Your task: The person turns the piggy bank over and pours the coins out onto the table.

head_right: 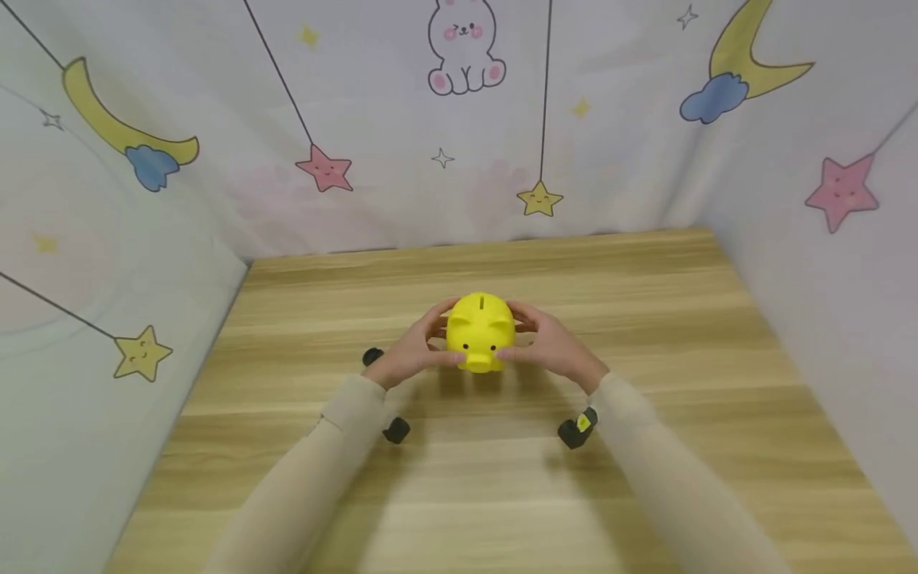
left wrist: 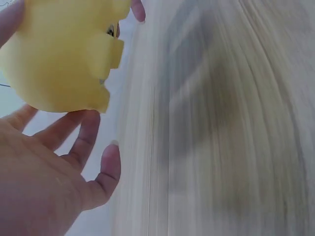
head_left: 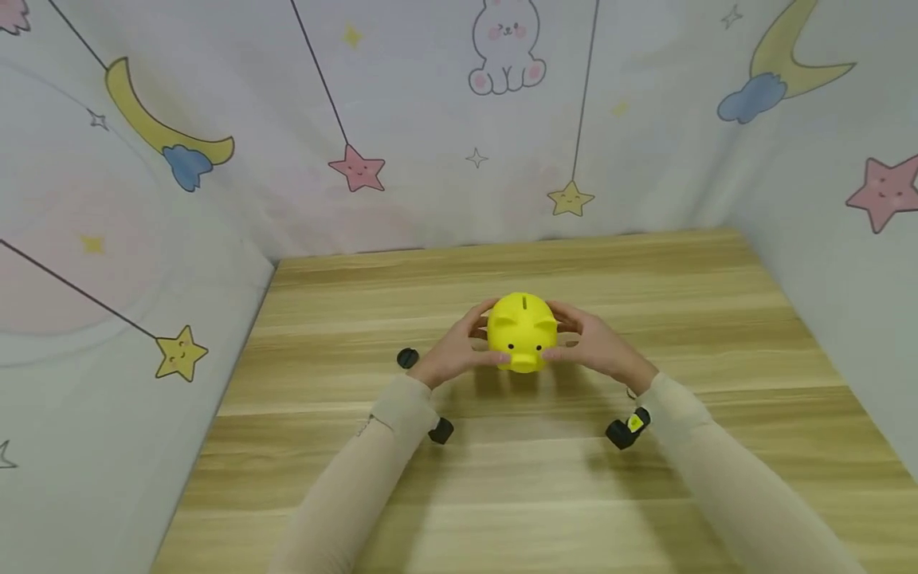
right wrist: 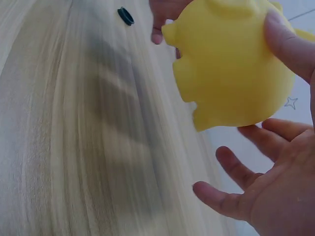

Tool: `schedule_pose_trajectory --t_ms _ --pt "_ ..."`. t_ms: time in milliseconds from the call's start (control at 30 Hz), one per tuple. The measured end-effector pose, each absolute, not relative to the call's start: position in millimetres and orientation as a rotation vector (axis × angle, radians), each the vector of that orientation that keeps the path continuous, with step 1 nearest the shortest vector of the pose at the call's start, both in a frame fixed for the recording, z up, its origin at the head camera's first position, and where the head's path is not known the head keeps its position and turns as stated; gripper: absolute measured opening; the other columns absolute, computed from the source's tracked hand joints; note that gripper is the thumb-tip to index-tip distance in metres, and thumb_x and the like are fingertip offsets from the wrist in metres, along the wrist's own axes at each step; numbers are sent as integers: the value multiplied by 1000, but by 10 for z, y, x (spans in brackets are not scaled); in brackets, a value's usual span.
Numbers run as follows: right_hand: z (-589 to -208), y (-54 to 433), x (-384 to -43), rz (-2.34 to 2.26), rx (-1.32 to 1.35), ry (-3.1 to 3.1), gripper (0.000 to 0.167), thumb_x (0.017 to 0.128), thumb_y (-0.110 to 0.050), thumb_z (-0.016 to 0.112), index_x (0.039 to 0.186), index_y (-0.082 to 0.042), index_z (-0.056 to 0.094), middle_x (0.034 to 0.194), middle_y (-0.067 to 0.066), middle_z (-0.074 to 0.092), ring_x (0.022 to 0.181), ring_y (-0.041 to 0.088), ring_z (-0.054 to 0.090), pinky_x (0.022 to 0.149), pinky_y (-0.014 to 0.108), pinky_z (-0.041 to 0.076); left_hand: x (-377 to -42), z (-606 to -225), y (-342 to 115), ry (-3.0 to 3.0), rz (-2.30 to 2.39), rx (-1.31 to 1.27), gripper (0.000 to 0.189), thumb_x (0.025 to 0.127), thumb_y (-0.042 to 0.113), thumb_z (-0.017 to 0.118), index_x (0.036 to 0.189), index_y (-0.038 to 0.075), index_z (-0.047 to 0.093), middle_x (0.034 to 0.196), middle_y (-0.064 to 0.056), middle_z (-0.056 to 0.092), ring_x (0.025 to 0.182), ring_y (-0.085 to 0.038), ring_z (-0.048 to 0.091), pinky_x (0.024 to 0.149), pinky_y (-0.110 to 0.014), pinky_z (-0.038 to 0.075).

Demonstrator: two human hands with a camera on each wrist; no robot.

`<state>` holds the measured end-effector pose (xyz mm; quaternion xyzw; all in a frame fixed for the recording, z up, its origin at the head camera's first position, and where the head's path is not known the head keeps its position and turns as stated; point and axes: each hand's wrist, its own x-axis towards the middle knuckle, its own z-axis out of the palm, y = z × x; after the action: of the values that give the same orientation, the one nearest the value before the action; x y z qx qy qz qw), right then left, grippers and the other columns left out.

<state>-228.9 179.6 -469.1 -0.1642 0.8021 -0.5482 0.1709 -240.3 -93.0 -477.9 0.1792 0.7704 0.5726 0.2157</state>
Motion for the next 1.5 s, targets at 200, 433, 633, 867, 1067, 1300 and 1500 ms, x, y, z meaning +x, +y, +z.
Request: schedule_pose_trajectory --t_ms 200,433,633,867,1067,1300,1500 --pt "-4702 1764 -2218 -1464 -584 2433 106 75 -21 89 157 -8 24 157 11 31 135 36 38 107 61 32 -2366 -4808 -919 2347 1485 662 113 69 21 94 158 29 25 150 3 38 124 -22 43 98 -54 41" --pt "-4699 1690 -2117 -1377 -704 2665 107 71 -3 89 157 -12 26 153 13 39 136 38 37 105 63 32 -2315 -4820 -885 2572 1382 755 114 67 11 94 157 26 25 147 4 43 124 -20 41 102 -52 39" --pt "-4744 1662 -2050 -1358 -887 2853 110 67 9 87 157 -10 27 150 16 41 132 39 39 105 61 33 -2280 -4805 -852 2768 1270 891 109 70 7 90 156 21 26 144 2 47 121 -20 44 108 -53 31" --pt "-4806 1658 -2024 -1413 -992 2899 107 68 11 85 156 -5 26 151 18 39 129 38 44 99 58 41 -2254 -4758 -852 2835 1198 1021 112 69 3 90 156 23 23 157 2 33 129 -26 43 109 -60 23" --pt "-4823 1659 -2017 -1576 -809 2646 105 71 -8 91 156 -9 28 152 11 39 131 33 42 99 58 42 -2264 -4762 -954 2603 1324 909 113 68 14 93 158 21 24 150 3 40 120 -21 45 102 -55 36" --pt "-4754 1726 -2056 -1695 -598 2426 81 88 -21 79 154 -13 34 148 9 44 131 28 44 102 52 42 -2280 -4800 -949 2311 1574 651 94 80 32 84 156 27 30 128 -2 56 110 -21 51 95 -52 42" --pt "-4672 1636 -2147 -1629 -310 2447 62 102 -45 51 143 2 47 130 20 57 116 33 55 96 52 47 -2267 -4690 -852 2248 1626 391 75 95 61 55 151 15 39 119 -6 61 106 -22 56 96 -50 46"
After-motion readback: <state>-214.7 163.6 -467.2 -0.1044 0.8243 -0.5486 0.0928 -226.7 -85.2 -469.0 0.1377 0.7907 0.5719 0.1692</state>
